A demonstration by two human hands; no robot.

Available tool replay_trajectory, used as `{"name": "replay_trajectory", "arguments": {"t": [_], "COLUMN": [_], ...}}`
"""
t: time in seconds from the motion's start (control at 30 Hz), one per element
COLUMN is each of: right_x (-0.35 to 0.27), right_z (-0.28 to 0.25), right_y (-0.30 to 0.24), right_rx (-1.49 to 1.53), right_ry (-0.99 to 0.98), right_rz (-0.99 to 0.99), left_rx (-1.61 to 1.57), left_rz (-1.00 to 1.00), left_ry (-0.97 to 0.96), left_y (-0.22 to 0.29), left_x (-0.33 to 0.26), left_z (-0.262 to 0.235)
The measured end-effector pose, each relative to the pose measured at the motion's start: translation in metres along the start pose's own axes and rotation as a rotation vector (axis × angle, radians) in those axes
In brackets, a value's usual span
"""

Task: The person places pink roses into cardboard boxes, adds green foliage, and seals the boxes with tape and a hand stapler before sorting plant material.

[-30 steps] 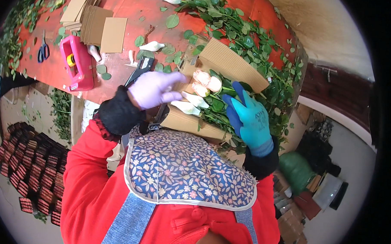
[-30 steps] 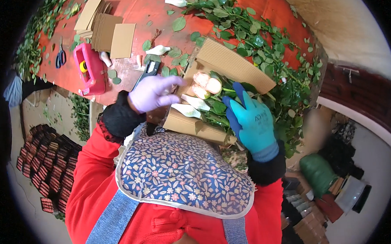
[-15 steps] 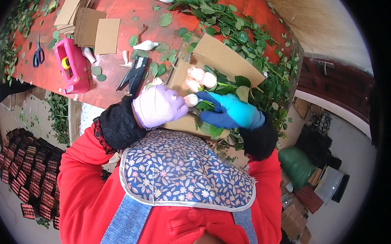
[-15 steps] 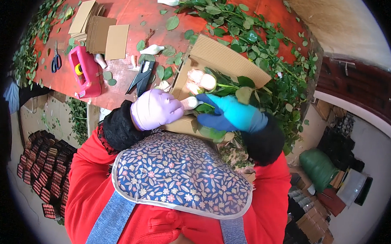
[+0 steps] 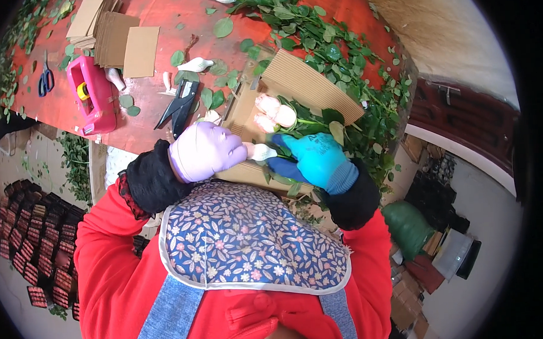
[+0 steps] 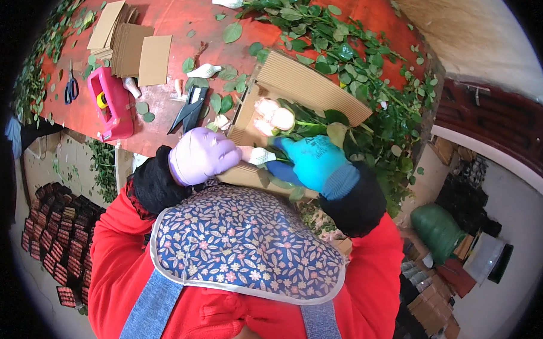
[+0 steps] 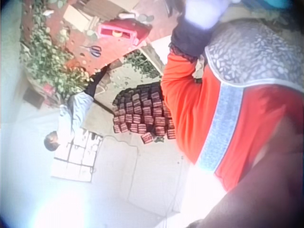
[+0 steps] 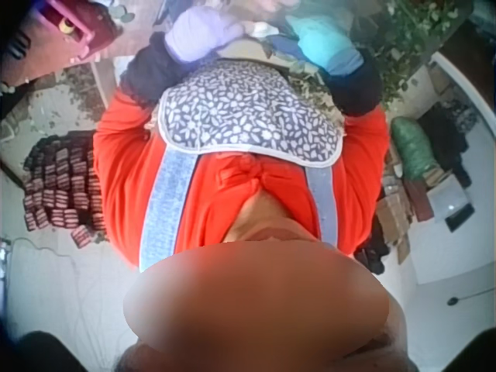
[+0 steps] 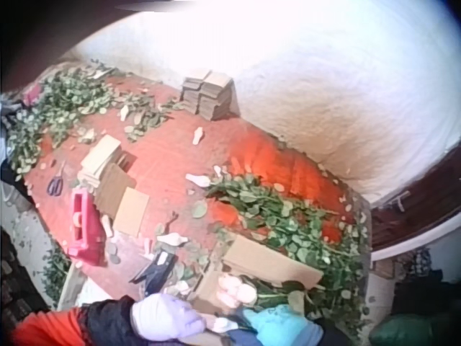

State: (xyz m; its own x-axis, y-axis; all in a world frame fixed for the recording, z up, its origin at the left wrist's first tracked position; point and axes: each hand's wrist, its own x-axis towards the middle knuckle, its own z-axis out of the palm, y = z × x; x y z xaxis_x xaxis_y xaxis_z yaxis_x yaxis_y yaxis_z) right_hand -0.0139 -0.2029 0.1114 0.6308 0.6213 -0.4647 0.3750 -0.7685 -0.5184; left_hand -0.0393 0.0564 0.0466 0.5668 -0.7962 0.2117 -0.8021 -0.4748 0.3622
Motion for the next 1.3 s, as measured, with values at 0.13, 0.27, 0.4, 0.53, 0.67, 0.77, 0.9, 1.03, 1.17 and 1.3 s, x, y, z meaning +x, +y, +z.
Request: {"name": "replay_trajectory", "arguments": {"t": [0.13,0.27,0.4,0.53,0.67,0.77,0.9,1.03,1.17,1.3], "right_x": [-0.018,-0.011,-0.007,-0.005,-0.006,-0.008,-0.02,-0.028,-0.013,-0.015], "right_z": [0.016,0.018,0.039,0.047,0.05,0.053,0.031,0.002,0.024,0.031], "right_y": [0.018,0.003,0.02,0.022,0.026,0.029,0.016,-0.017,-0.017,-0.013], "right_rx": [-0.176,-0.302,-0.264,-0.333,-0.315,-0.329,-0.242,-0.225,-0.126,-0.143], "right_ry": [0.107,0.184,0.156,0.082,0.115,0.114,0.2,0.344,0.179,0.148], "right_rz": [0.021,0.072,0.061,0.102,0.097,0.149,0.114,-0.005,-0.121,-0.034], "left_rx": [-0.292,-0.332,-0.308,-0.306,-0.39,-0.481,-0.626,-0.192,0.081,-0.192], "left_rz": [-0.181,-0.374,-0.374,-0.387,-0.456,-0.613,-0.932,-1.138,-0.774,-0.727], "left_ry": [0.076,0.148,0.111,0.076,0.197,0.32,-0.316,-0.724,-0.97,0.001], "left_y": [-0.014,-0.021,-0.025,-0.028,-0.038,-0.057,-0.045,-0.009,-0.003,-0.016], "left_x": [0.004,0.016,0.017,0.008,-0.014,-0.054,-0.203,-0.353,-0.289,-0.135], "left_z": [0.008,0.028,0.035,0.028,0.029,0.005,0.023,0.066,0.069,0.038]}}
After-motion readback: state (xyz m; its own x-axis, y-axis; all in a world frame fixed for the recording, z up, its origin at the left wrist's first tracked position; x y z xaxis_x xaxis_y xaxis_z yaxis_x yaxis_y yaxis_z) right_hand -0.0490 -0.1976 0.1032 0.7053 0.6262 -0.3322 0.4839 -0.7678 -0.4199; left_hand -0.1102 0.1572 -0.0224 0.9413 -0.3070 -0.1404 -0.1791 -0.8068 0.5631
